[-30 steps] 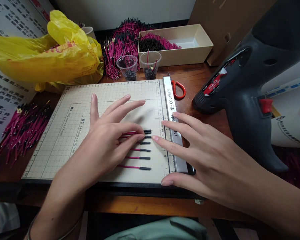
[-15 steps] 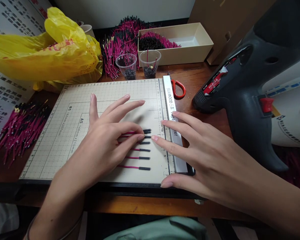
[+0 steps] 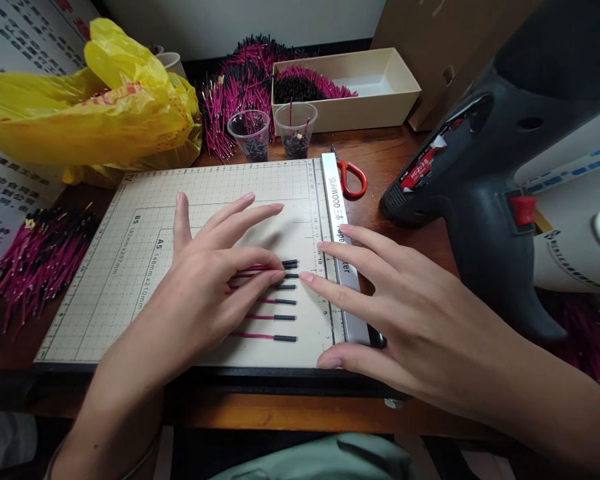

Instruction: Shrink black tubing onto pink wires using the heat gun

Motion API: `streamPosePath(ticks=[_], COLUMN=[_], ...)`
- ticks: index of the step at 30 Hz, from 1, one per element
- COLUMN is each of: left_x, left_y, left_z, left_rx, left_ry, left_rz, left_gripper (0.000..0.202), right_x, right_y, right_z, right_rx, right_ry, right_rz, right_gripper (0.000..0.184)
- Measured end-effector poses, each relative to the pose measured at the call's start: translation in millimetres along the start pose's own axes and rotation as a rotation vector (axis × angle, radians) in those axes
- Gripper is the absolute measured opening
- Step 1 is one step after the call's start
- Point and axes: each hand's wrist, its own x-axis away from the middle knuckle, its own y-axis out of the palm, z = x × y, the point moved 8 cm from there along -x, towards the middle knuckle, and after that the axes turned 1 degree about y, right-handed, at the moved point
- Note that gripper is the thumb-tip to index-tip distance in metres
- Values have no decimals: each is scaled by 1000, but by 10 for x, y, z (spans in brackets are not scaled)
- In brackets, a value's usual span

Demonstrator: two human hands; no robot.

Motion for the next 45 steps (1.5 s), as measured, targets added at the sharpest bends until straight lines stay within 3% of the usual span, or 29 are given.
streamPosePath(ticks=[9, 32, 45], left_x=[83, 102, 45], left_y=[-75, -19, -95], left_z=[48, 30, 30], left_rx=[-30, -22, -95], left_ry=[-23, -37, -53], left_rz=[10, -23, 29], left_gripper=[21, 25, 22], right_x=[16, 6, 3], right_y=[-2, -34, 21], right_z=[-15, -46, 0], right_rx=[-60, -83, -47], right_ry=[-6, -23, 44], right_rz=[27, 23, 28], right_gripper=[57, 64, 48])
